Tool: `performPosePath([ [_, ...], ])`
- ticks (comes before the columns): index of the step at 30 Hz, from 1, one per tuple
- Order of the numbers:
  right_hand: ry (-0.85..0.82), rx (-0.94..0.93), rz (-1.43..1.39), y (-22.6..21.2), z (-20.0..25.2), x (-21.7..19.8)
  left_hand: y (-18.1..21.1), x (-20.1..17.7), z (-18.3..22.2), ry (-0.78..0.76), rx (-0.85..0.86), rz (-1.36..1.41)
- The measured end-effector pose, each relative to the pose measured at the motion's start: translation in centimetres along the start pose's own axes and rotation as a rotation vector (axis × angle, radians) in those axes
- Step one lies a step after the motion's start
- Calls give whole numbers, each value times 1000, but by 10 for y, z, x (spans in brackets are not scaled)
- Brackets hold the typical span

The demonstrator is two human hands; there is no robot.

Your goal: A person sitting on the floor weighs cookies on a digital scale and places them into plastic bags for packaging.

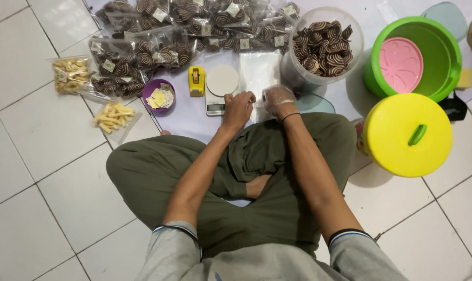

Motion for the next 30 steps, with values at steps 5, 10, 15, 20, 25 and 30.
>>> performPosePath([
  [5,85,19,-22,-7,20,-21,27,-10,2,-33,59,-20],
  [10,132,59,-44,5,10,-10,24,20,1,-116,70,-88],
  [15,10,108,-62,6,16,-1,-12,79,-2,-233,5,-164],
  [20,84,154,-114,13,8,-3,-8,65,-13,-193,-32,-150],
  [25,80,180,-168,23,0,9,-6,66,-10,-100,-81,-110],
  [30,61,164,-139,25,-10,22,2,57,-11,-78,-68,-77],
])
Point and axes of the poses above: each hand's wrist, its own z-axis away from the middle knuckle, its own x-axis out of the palm, y = z × x, the point moved 4 cm from there along -z, towards the middle knuckle, and after that the axes turned 3 degrees about x, right-handed, at the moved point
